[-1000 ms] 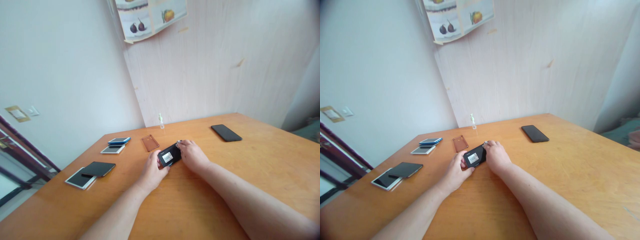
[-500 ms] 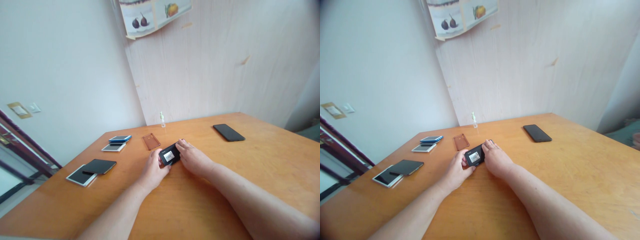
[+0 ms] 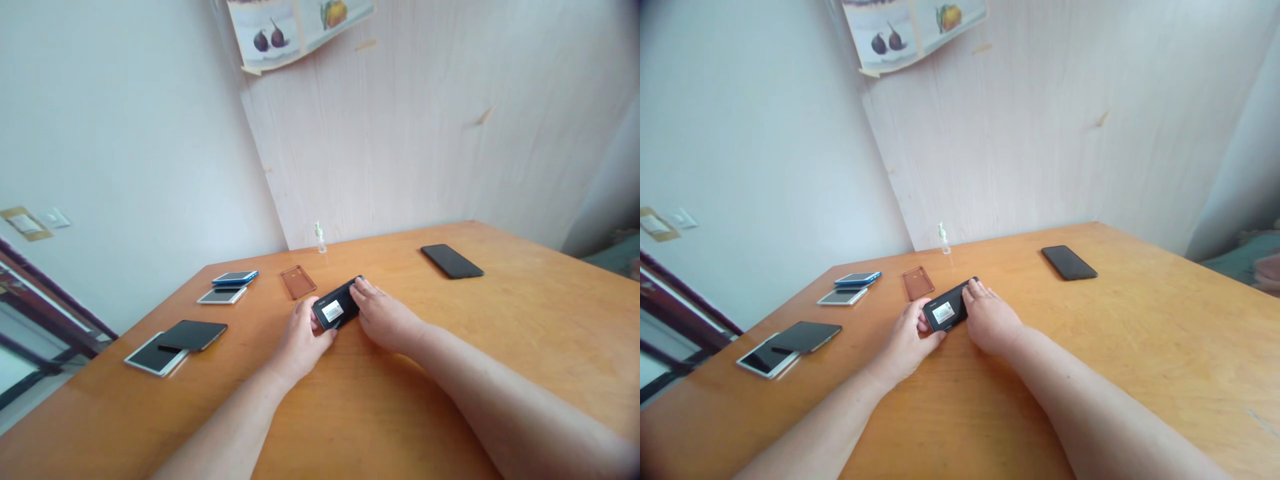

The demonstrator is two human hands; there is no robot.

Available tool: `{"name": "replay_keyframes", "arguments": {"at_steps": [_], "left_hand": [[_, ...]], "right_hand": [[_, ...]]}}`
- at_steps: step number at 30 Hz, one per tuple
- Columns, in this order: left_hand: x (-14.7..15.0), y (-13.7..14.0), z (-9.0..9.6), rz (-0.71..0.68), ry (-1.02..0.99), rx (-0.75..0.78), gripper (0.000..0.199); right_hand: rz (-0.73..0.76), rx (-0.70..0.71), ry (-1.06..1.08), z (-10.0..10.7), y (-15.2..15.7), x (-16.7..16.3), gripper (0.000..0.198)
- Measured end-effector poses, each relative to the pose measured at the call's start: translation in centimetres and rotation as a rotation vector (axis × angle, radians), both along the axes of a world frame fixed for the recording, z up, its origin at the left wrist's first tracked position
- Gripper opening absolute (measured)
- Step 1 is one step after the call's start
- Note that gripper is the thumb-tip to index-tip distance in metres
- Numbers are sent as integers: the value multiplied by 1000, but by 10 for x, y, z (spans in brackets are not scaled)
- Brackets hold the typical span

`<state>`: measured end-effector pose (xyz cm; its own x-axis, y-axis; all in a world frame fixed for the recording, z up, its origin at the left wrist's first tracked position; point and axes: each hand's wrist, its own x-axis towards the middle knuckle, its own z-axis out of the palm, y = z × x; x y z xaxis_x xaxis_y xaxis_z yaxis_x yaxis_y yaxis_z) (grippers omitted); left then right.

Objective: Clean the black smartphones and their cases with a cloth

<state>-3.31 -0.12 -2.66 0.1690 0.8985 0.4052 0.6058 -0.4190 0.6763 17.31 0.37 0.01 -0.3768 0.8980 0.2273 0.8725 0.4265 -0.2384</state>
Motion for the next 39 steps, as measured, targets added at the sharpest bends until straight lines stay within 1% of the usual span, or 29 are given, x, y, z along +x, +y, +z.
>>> {"name": "replay_keyframes", "arguments": {"at_steps": [3,4,5,6,7,10,11,12,13,14,17,18,19,20,21,24,25,26,28,31,32,33,34,37,38,39], "left_hand": [[-1,2,-2,-15,-19,-32,57],[-2,2,-2,-21,-27,-40,57],[-2,2,-2,-25,-33,-41,57],[-1,2,-2,-25,-36,-35,57],[-1,1,-2,-20,-33,-25,57],[0,0,-1,1,-1,5,58],[0,0,0,8,5,11,58],[0,-1,0,11,5,11,59],[0,0,0,10,1,5,59],[0,0,0,3,-7,-4,58],[1,1,1,-40,-34,-43,52],[1,1,1,-51,-43,-52,50],[1,1,1,-53,-49,-58,50],[1,0,2,-49,-50,-60,51],[1,0,2,-42,-46,-59,53],[1,0,3,-26,-17,-44,56],[1,0,3,-23,-10,-37,56],[1,0,3,-21,-7,-33,55],[1,0,2,-14,-8,-29,55],[1,0,2,-34,-30,-39,54],[1,0,2,-39,-38,-41,54],[1,0,2,-40,-40,-43,54],[0,0,2,-38,-34,-45,55],[1,0,3,-24,11,-44,55],[1,0,4,-22,20,-43,55],[1,0,4,-19,23,-41,55]], "right_hand": [[213,-14,20,0,-16,-19,59],[260,-20,27,1,-18,-21,59],[271,-29,31,1,-18,-20,58],[243,-40,34,2,-15,-17,57],[177,-56,33,2,-12,-12,56],[-80,-115,3,5,-2,2,58],[-129,-132,-14,7,-2,3,59],[-146,-145,-28,8,-5,0,60],[-131,-154,-37,8,-11,-5,61],[-86,-158,-41,9,-17,-12,61],[125,-146,-23,8,-35,-33,64],[171,-131,-16,7,-37,-35,64],[183,-117,-14,6,-36,-34,63],[152,-108,-15,5,-32,-30,61],[84,-109,-21,4,-27,-24,60],[-158,-150,-43,4,-13,-6,59],[-194,-156,-45,4,-12,-4,60],[-195,-155,-44,5,-14,-6,60],[-98,-147,-32,7,-24,-17,62],[120,-150,-7,9,-38,-34,63],[151,-153,-8,9,-39,-35,63],[141,-152,-17,9,-37,-32,62],[90,-152,-32,9,-32,-27,62],[-140,-164,-78,8,-14,-6,61],[-191,-168,-84,8,-11,-2,61],[-210,-168,-85,7,-10,0,62]]}}
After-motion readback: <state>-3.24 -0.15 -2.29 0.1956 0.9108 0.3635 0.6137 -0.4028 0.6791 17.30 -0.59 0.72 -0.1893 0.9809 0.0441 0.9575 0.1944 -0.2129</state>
